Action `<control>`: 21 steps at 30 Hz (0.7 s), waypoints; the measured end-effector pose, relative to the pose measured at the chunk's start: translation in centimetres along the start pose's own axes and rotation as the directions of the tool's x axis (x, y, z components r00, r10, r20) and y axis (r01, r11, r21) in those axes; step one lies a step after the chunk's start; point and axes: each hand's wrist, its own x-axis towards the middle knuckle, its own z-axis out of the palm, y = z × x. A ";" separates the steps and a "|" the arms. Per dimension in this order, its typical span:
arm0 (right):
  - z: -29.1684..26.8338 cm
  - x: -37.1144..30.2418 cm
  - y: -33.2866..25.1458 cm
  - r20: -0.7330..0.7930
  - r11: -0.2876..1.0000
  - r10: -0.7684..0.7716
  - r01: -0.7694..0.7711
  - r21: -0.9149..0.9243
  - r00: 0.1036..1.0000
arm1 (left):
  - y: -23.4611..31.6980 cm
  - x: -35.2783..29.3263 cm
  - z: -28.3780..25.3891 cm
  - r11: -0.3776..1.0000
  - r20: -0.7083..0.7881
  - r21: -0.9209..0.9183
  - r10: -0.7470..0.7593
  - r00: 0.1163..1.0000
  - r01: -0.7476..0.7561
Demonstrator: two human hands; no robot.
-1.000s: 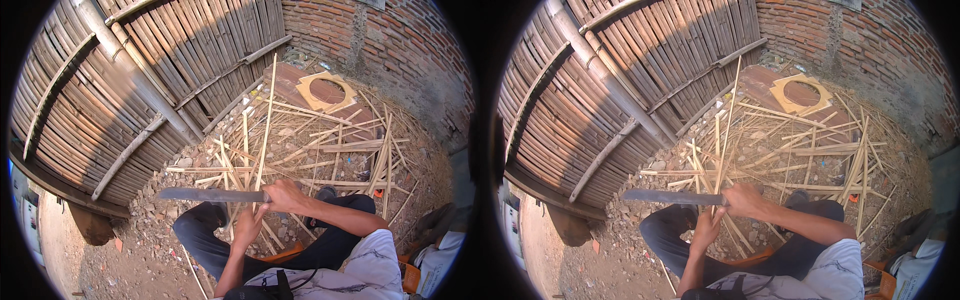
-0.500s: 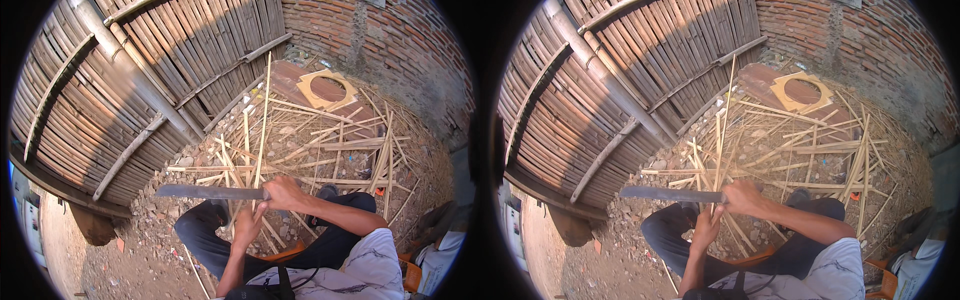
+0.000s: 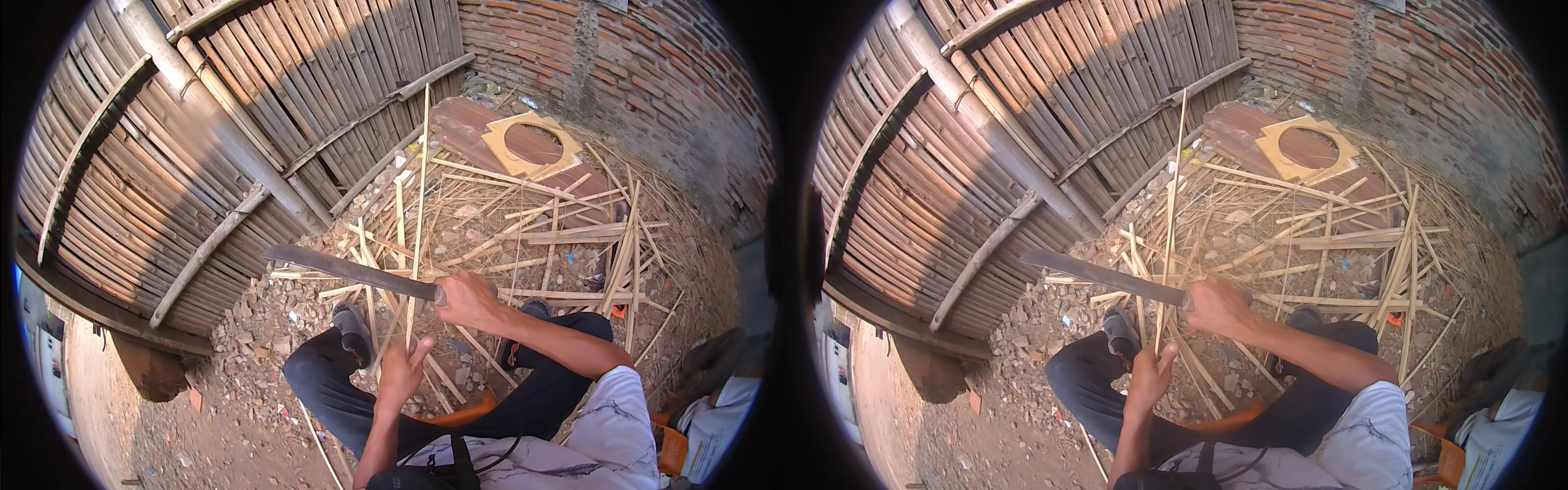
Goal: The person sits on the ground and uses a large knife to shave thin strips from a wooden stick. They hold the stick with one hand and repeatedly scrape the blade along its length to remove wood shavings.
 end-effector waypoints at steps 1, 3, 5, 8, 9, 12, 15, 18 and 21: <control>-0.2 0.1 0.1 -0.003 1.000 -0.004 0.004 -0.017 1.000 | -0.2 0.1 0.0 1.000 -0.002 0.008 -0.005 1.000 0.005; 0.2 -0.9 -0.7 0.071 0.997 -0.077 0.079 -0.027 0.994 | -0.4 0.4 0.2 0.999 -0.024 0.011 0.050 0.998 -0.049; 0.1 -1.8 -1.9 0.076 0.982 -0.173 0.178 -0.057 0.982 | -0.2 0.8 0.4 0.986 -0.066 0.004 0.166 0.984 -0.166; 1.2 -0.8 0.8 0.068 0.998 -0.035 0.039 -0.058 0.997 | 1.1 0.4 -0.1 0.987 0.019 0.161 -0.025 1.000 0.022; 1.0 -0.5 1.1 0.070 0.999 -0.033 0.035 -0.036 0.997 | 1.0 0.3 -0.2 0.987 0.014 0.157 -0.025 1.000 0.022; 0.7 -0.1 1.2 0.059 0.999 -0.039 0.040 -0.007 0.997 | 0.2 -0.5 -0.4 0.988 0.000 0.154 -0.033 0.999 0.032; 1.1 -0.9 0.2 0.044 0.996 -0.084 0.086 -0.035 0.995 | -0.1 -0.3 -0.4 0.988 -0.007 0.151 -0.042 0.999 0.043; 0.8 -1.4 -0.9 0.059 0.994 -0.107 0.109 -0.030 0.993 | -0.2 0.3 -0.1 0.990 -0.006 0.142 -0.017 1.000 0.018; 0.1 0.4 1.2 0.052 1.000 0.001 0.000 -0.020 0.999 | 0.0 -0.3 -0.1 0.986 -0.006 0.162 -0.029 1.000 0.030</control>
